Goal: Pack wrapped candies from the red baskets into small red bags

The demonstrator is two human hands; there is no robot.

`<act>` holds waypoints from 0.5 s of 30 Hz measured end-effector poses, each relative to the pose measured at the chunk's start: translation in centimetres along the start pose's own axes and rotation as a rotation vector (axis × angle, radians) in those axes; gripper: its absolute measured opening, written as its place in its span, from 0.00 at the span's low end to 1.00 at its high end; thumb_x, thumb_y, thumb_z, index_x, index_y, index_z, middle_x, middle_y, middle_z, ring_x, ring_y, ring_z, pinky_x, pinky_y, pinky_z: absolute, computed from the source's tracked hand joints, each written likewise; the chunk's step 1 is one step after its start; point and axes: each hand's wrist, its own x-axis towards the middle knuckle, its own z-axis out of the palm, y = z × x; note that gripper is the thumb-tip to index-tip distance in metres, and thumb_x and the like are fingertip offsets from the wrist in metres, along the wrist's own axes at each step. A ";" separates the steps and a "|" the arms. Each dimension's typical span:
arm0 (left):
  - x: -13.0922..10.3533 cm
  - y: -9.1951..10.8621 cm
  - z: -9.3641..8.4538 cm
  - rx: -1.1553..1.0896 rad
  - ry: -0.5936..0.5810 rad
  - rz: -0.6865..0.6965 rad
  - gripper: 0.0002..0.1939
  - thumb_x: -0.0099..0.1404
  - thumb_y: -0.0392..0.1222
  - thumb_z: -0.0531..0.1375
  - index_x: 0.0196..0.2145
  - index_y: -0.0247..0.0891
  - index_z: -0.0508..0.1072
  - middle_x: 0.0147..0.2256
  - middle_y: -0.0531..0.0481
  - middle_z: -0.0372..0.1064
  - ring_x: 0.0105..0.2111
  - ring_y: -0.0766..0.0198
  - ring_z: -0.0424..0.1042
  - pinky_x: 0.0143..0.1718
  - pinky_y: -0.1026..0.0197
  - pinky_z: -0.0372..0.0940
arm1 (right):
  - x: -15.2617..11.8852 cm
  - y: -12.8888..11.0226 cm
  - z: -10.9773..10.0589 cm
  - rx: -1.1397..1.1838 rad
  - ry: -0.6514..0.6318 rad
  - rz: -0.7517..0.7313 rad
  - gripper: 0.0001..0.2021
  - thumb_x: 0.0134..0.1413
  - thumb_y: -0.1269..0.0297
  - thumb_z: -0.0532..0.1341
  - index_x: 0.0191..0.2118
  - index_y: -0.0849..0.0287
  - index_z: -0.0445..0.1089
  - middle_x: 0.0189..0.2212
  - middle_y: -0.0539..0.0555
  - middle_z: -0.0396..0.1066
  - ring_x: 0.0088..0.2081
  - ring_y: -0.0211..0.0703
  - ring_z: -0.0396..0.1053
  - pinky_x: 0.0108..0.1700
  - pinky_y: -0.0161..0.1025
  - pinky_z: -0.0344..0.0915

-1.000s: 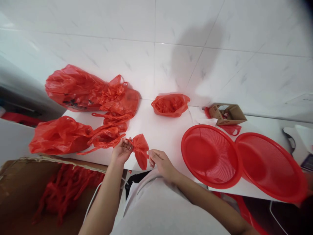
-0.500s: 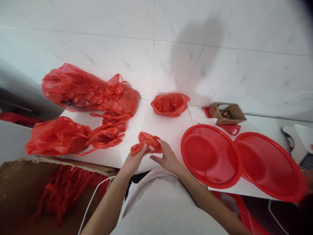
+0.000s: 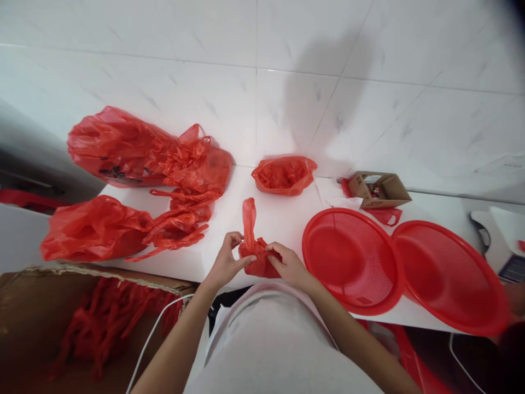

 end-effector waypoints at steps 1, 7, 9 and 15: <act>-0.1 -0.4 0.0 0.012 -0.025 -0.016 0.25 0.49 0.37 0.71 0.44 0.42 0.67 0.46 0.48 0.65 0.49 0.58 0.66 0.57 0.54 0.58 | -0.1 0.0 -0.2 0.018 0.000 0.007 0.09 0.58 0.68 0.51 0.40 0.56 0.67 0.38 0.50 0.71 0.40 0.39 0.67 0.46 0.40 0.62; -0.4 -1.1 0.3 0.185 -0.315 -0.095 0.16 0.58 0.44 0.65 0.44 0.41 0.74 0.45 0.47 0.72 0.46 0.55 0.69 0.49 0.56 0.62 | -0.4 -0.3 -1.5 0.096 0.079 0.079 0.07 0.55 0.67 0.53 0.38 0.56 0.66 0.37 0.49 0.69 0.40 0.39 0.66 0.48 0.40 0.61; -0.5 -1.5 0.5 0.207 -0.337 -0.140 0.10 0.63 0.47 0.59 0.36 0.39 0.75 0.36 0.48 0.74 0.38 0.57 0.71 0.41 0.58 0.64 | -0.4 -0.3 -1.7 0.120 0.123 0.112 0.07 0.54 0.66 0.53 0.38 0.56 0.66 0.37 0.49 0.69 0.41 0.40 0.66 0.48 0.40 0.61; -0.9 -3.5 0.8 0.167 -0.190 -0.278 0.12 0.60 0.50 0.61 0.34 0.40 0.77 0.35 0.48 0.76 0.37 0.55 0.71 0.39 0.57 0.65 | 0.5 2.4 -0.9 0.128 0.215 0.168 0.07 0.53 0.64 0.54 0.37 0.56 0.67 0.37 0.50 0.70 0.40 0.41 0.67 0.48 0.41 0.62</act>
